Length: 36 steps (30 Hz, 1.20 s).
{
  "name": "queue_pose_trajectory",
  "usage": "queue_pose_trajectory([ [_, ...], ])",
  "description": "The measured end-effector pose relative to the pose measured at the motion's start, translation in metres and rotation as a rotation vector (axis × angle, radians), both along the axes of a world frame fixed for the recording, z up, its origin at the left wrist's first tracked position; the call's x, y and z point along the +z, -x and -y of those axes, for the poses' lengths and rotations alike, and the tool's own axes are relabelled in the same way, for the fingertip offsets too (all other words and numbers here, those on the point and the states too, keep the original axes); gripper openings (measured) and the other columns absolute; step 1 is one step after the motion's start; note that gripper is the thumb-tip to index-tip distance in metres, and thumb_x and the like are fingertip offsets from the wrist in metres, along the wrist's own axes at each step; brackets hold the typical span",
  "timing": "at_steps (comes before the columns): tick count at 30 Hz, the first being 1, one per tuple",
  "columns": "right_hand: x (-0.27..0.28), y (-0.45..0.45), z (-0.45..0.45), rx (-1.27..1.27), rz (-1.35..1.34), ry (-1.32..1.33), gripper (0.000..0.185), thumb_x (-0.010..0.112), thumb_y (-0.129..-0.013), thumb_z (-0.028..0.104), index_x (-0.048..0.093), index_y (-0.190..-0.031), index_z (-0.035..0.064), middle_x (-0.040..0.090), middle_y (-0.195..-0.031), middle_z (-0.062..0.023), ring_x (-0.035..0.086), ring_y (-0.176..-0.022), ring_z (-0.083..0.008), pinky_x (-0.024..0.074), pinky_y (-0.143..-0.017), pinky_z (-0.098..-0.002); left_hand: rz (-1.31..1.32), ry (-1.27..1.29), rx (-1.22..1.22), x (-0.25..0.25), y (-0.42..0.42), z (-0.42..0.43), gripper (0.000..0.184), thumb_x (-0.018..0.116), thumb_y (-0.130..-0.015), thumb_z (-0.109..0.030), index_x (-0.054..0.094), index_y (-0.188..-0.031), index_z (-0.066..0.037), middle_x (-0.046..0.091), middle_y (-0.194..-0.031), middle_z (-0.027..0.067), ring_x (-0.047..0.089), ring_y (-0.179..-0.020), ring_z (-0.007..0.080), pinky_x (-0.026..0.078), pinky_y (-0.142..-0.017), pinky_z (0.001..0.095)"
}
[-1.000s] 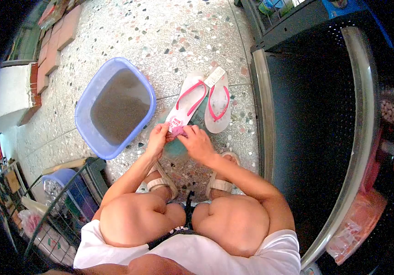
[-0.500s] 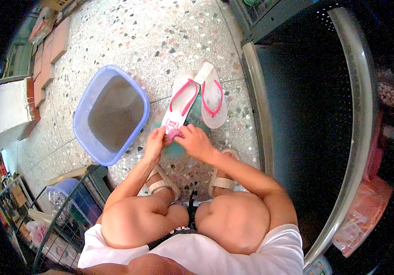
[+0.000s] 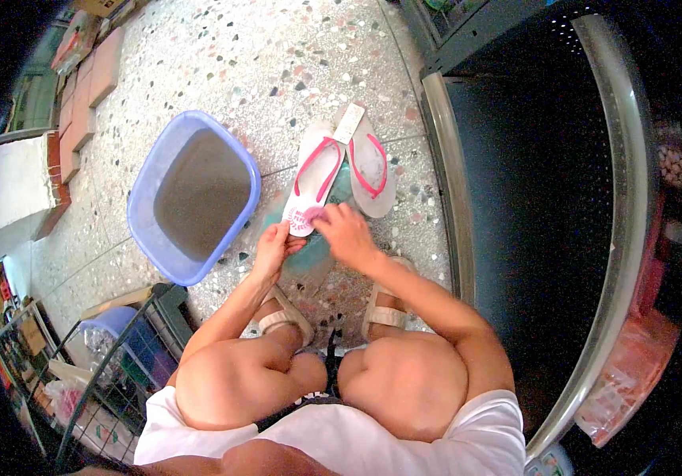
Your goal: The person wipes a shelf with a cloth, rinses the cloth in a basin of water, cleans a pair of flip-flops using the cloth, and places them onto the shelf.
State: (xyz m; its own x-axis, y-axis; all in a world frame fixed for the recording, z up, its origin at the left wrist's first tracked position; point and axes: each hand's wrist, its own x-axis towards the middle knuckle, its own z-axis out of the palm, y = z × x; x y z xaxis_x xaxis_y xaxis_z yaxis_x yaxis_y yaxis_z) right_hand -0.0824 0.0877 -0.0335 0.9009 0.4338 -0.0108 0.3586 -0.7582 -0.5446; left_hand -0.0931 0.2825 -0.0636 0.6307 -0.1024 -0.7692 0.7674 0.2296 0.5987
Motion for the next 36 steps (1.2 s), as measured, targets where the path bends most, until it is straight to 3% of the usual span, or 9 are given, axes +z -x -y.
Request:
queue_pose_trajectory([
  [4, -0.005, -0.013, 0.010, -0.084, 0.055, 0.111, 0.025, 0.056, -0.077, 0.010, 0.065, -0.100, 0.0118, 0.052, -0.095, -0.0068, 0.051, -0.092, -0.0274, 0.0464, -0.072, -0.0376, -0.005, -0.037, -0.037, -0.003, 0.000, 0.000, 0.031, 0.045, -0.099, -0.036, 0.051, -0.098, -0.006, 0.065, -0.088, 0.0088, 0.064, -0.076, 0.0152, 0.052, -0.069, 0.0261],
  [10, 0.009, 0.004, -0.020, 0.139, 0.079, -0.009, 0.023, 0.054, -0.080, 0.015, 0.066, -0.099, 0.0133, 0.051, -0.094, -0.0063, 0.051, -0.092, -0.0255, 0.0460, -0.071, -0.0370, 0.028, -0.039, -0.033, -0.010, 0.006, -0.002, 0.031, 0.045, -0.100, -0.036, 0.050, -0.100, -0.005, 0.066, -0.090, 0.0098, 0.065, -0.076, 0.0160, 0.052, -0.069, 0.0266],
  [17, -0.015, -0.067, 0.011, -0.069, 0.179, 0.176, 0.025, 0.054, -0.080, 0.012, 0.067, -0.101, 0.0132, 0.052, -0.094, -0.0079, 0.053, -0.090, -0.0248, 0.0464, -0.070, -0.0366, -0.004, -0.040, -0.098, -0.014, 0.008, -0.004, 0.030, 0.043, -0.100, -0.035, 0.050, -0.098, -0.005, 0.067, -0.091, 0.0103, 0.065, -0.075, 0.0161, 0.053, -0.067, 0.0268],
  [24, -0.003, -0.024, -0.014, 0.199, 0.091, 0.094, 0.021, 0.054, -0.081, 0.018, 0.068, -0.097, 0.0139, 0.053, -0.095, -0.0083, 0.052, -0.095, -0.0257, 0.0465, -0.072, -0.0367, 0.017, -0.054, -0.094, -0.015, 0.009, -0.004, 0.032, 0.043, -0.100, -0.035, 0.050, -0.096, -0.005, 0.067, -0.090, 0.0100, 0.065, -0.074, 0.0159, 0.054, -0.067, 0.0277],
  [32, -0.023, -0.074, -0.003, 0.037, 0.190, 0.237, 0.024, 0.054, -0.079, 0.016, 0.068, -0.098, 0.0122, 0.053, -0.094, -0.0069, 0.052, -0.095, -0.0259, 0.0483, -0.072, -0.0383, 0.010, -0.057, -0.114, -0.023, 0.012, -0.003, 0.035, 0.043, -0.100, -0.037, 0.053, -0.097, -0.004, 0.067, -0.089, 0.0103, 0.065, -0.074, 0.0161, 0.054, -0.068, 0.0284],
  [36, -0.013, -0.037, -0.017, 0.206, 0.135, 0.102, 0.020, 0.055, -0.078, 0.017, 0.067, -0.093, 0.0120, 0.054, -0.098, -0.0092, 0.051, -0.097, -0.0255, 0.0465, -0.073, -0.0372, 0.015, -0.037, -0.107, -0.029, 0.013, -0.005, 0.035, 0.043, -0.100, -0.037, 0.053, -0.098, -0.003, 0.067, -0.090, 0.0100, 0.065, -0.075, 0.0160, 0.054, -0.068, 0.0281],
])
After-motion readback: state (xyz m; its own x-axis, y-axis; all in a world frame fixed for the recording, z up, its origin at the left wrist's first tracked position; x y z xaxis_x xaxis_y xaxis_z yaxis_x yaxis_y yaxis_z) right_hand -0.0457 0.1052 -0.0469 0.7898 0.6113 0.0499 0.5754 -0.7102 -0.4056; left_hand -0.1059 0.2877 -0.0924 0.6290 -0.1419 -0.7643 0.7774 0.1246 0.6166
